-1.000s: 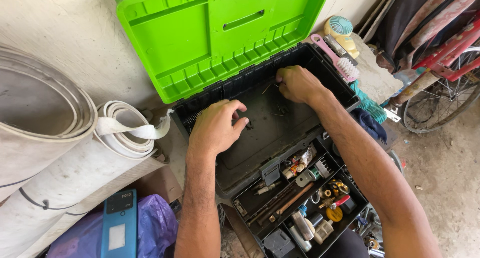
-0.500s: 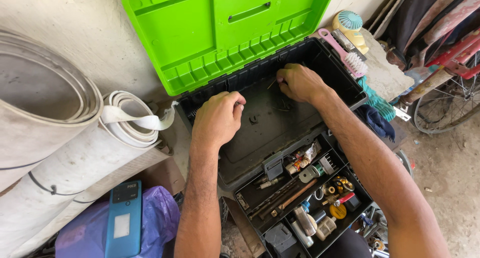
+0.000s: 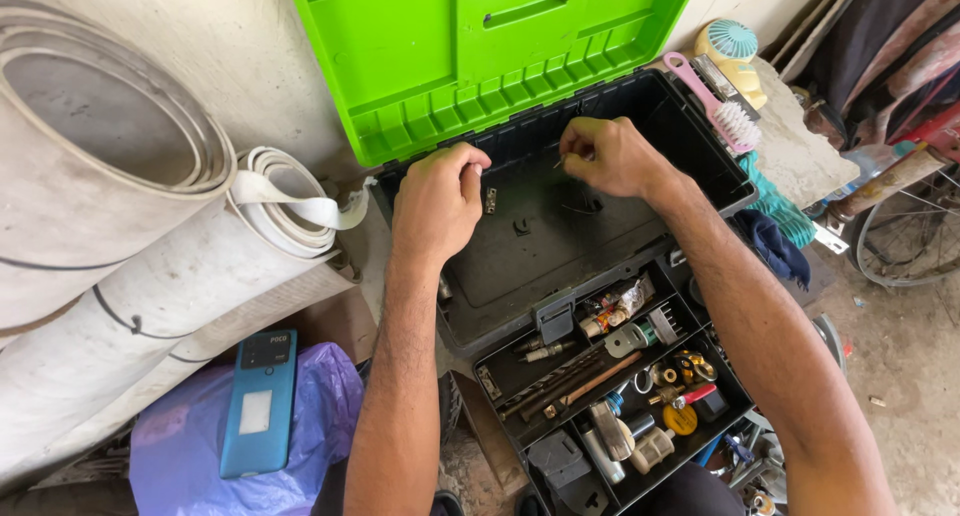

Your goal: The person organizes a green toolbox by picking up various small parts, tools, and hardware from the lid and compartments. They place items into a nearby bucket and rearrange contents within the case, including a roll of tape and a blue-handled tool.

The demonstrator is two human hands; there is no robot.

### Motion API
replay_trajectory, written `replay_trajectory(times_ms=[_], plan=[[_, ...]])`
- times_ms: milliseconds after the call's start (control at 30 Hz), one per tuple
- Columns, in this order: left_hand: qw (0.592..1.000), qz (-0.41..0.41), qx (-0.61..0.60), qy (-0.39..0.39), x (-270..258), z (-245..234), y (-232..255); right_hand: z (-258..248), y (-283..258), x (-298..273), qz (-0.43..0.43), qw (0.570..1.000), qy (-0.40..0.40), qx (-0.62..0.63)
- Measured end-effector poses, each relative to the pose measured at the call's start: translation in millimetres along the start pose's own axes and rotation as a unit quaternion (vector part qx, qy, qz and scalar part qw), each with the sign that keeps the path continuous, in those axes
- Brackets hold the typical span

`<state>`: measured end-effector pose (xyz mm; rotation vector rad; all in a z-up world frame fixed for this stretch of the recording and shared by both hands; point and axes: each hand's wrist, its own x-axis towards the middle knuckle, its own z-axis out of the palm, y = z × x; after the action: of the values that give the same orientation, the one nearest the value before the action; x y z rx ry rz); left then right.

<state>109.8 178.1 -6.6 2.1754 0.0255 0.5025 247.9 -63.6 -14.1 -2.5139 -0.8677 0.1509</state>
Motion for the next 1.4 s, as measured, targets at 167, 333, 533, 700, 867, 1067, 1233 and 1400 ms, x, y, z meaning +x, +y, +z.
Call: replay_trajectory(times_ms=[167, 333, 533, 700, 867, 1067, 1233, 1400], plan=[[0.996, 0.022, -0.053, 0.064, 1, 1, -6, 10, -39, 5, -0.085, 0.994, -0.070, -0.010], [0.989, -0.016, -0.123, 0.078, 6, 2, -14, 40, -68, 20, -0.179, 0.974, -0.101, -0.098], [0.989, -0.024, -0.119, 0.079, 7, 3, -15, 56, -75, 29, -0.165, 0.963, -0.127, -0.173], [0.992, -0.001, -0.106, 0.076, 6, 4, -16, 55, -69, 25, -0.173, 0.966, -0.098, -0.163], [0.994, 0.030, -0.082, 0.073, 6, 5, -17, 48, -71, 19, -0.164, 0.973, -0.094, -0.136], [0.993, 0.036, -0.092, 0.057, 3, 5, -20, 18, -92, -14, -0.142, 0.990, -0.007, -0.011], [0.980, 0.065, -0.188, 0.026, -1, -3, -14, -12, -136, -67, -0.015, 0.995, -0.066, 0.077], [0.978, 0.096, -0.187, 0.004, -18, -20, 2, -22, -184, -122, 0.089, 0.976, -0.158, 0.120]])
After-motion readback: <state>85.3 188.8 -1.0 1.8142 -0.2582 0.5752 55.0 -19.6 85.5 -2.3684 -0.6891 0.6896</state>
